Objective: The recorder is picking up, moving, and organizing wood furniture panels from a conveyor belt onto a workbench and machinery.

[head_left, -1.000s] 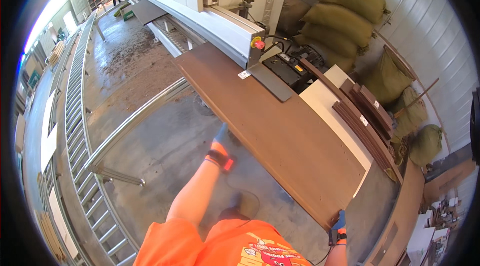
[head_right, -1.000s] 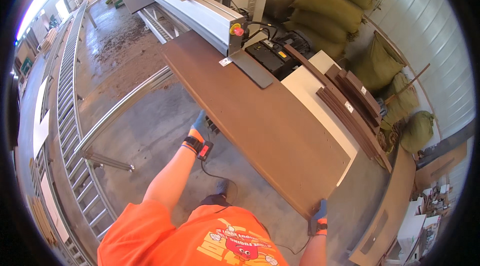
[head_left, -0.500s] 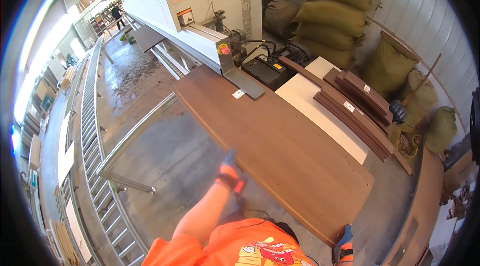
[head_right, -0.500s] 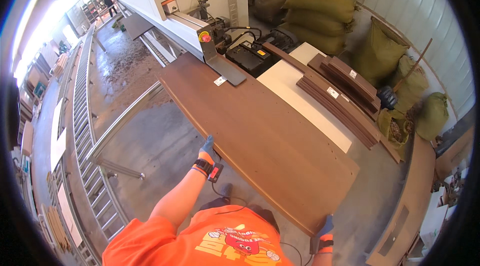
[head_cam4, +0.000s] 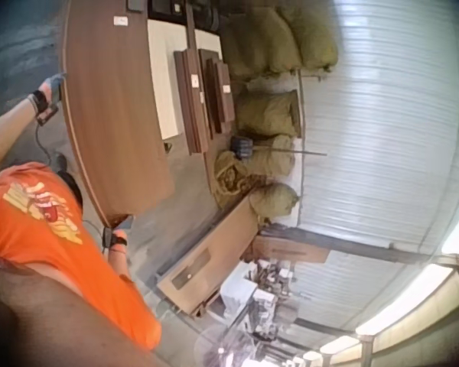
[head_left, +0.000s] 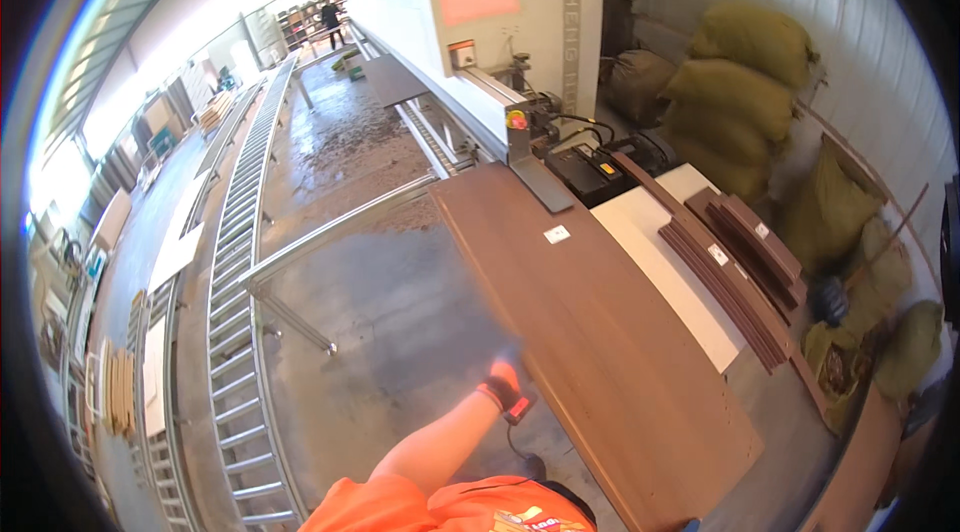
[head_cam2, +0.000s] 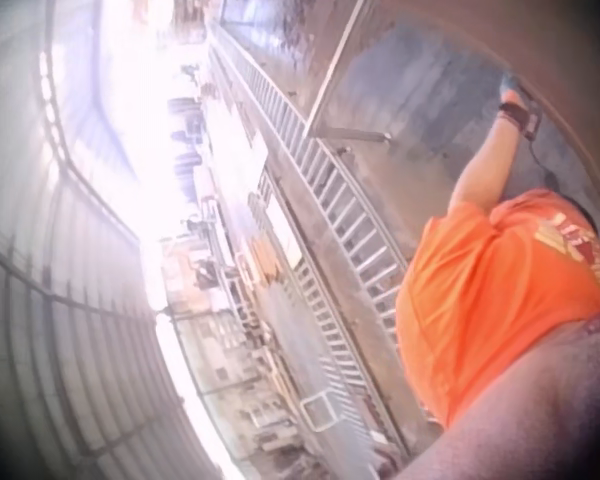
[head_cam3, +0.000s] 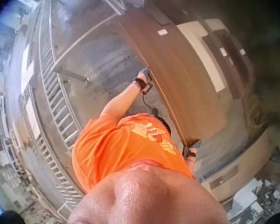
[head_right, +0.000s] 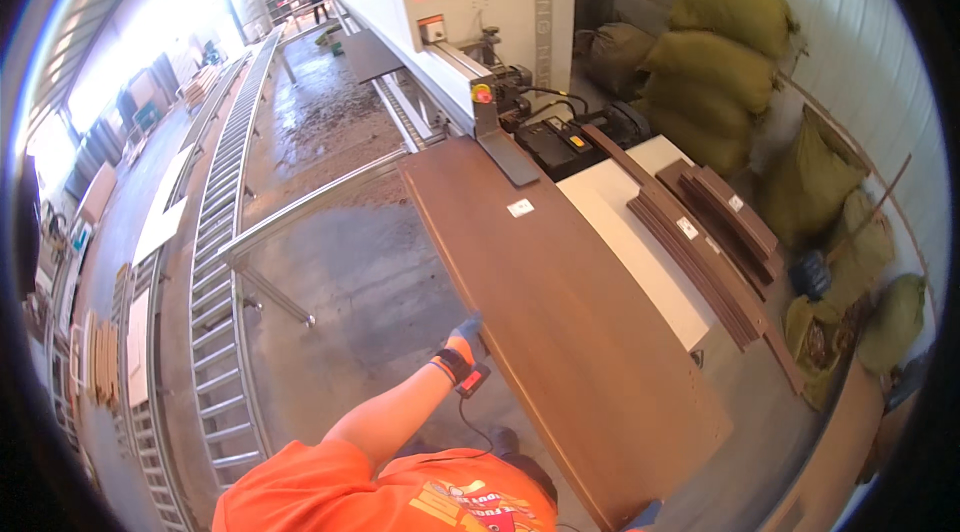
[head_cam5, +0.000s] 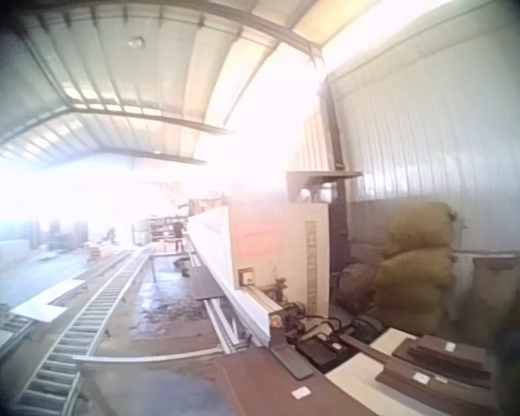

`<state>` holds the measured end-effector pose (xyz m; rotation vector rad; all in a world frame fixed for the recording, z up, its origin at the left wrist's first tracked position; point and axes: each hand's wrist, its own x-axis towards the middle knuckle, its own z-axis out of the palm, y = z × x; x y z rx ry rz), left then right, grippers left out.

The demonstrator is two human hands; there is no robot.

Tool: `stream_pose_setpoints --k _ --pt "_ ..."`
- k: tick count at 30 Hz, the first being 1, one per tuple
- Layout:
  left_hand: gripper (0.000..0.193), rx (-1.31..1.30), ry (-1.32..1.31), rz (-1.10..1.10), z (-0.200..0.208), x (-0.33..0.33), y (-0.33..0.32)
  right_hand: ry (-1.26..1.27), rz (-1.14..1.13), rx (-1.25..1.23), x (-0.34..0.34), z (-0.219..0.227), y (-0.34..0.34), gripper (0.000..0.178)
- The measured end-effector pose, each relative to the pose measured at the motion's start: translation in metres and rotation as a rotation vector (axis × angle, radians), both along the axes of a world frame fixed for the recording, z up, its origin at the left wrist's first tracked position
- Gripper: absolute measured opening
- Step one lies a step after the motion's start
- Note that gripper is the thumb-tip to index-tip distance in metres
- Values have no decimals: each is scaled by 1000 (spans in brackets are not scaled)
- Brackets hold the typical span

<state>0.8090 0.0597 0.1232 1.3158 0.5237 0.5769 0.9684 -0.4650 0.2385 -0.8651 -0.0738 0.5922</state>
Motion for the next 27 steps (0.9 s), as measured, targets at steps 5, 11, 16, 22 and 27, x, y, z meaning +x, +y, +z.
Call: stream_pose_setpoints --k 5,11,16,22,27 --pt "49 -292 189 92 86 -5 -97 -63 -52 -56 18 10 -31 52" --pt "57 -451 293 243 115 -62 -172 -72 -119 -112 1 -5 -101 51" --pt "48 -977 237 287 167 -184 -192 -47 -104 -194 -38 6 -107 51" --pt "59 -1442 -9 504 172 -331 -208 -97 -56 -283 -69 30 -103 50" --pt "59 -1508 -415 755 181 -458 -190 -136 139 -383 -88 60 42 49"
